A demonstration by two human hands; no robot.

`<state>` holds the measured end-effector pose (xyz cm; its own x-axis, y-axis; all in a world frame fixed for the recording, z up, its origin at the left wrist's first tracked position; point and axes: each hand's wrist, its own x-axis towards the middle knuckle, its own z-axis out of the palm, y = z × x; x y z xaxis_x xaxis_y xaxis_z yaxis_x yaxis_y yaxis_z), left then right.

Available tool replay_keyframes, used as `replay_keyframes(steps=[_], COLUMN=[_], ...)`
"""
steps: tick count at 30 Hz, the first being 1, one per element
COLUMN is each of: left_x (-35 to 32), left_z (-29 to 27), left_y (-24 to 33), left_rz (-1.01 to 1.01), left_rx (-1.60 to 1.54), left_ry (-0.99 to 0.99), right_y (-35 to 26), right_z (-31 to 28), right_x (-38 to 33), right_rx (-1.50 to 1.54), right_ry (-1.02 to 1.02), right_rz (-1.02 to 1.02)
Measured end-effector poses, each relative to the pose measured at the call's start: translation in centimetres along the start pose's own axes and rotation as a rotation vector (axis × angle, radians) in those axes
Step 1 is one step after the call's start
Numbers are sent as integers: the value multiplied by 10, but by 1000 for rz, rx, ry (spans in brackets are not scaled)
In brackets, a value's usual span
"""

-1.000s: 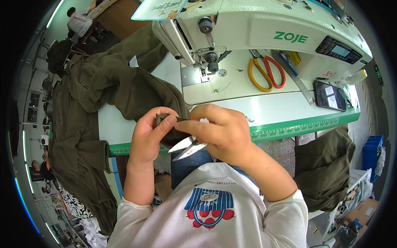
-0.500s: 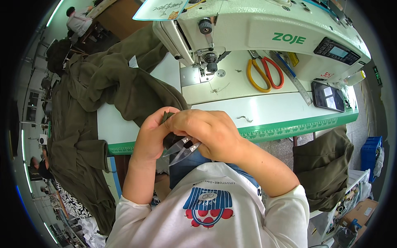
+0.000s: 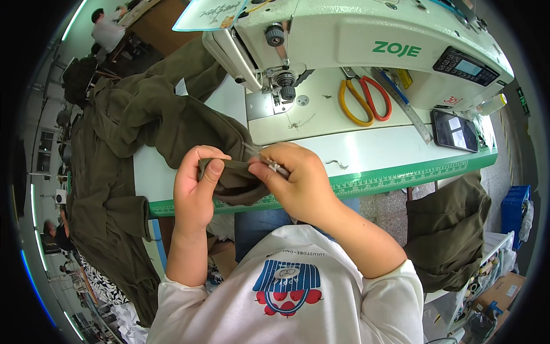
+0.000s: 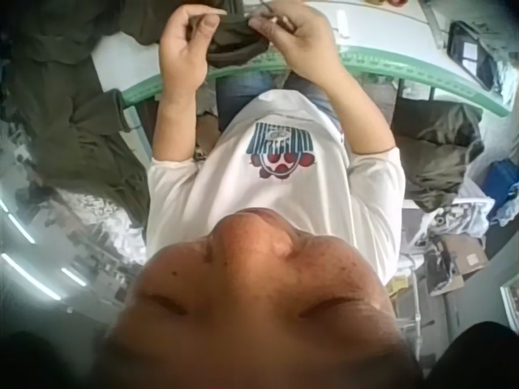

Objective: The person trims fabric and threads on a garment sleeve cuff using thread snips, sews the cuff on a sewing machine, and trims the remaining threads with the snips.

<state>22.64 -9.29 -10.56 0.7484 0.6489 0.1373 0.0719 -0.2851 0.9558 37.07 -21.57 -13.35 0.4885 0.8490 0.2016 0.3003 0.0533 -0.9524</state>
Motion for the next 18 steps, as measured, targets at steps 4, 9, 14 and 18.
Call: replay_keyframes(steps=[4, 9, 14, 18], left_x=[2, 2, -2, -1], left_z=[-1, -1, -6, -10], left_y=[-13, 9, -7, -6], left_rz=[242, -139, -20, -100], left_rx=[181, -86, -157, -218], left_ry=[48, -83, -69, -105], right_y=[-3, -5, -8, -4], right_z=[-14, -11, -14, -14], right_x=[2, 1, 1, 3], right_rx=[342, 119, 123, 139], right_ry=[-106, -49, -41, -12], right_rz=[326, 147, 204, 100])
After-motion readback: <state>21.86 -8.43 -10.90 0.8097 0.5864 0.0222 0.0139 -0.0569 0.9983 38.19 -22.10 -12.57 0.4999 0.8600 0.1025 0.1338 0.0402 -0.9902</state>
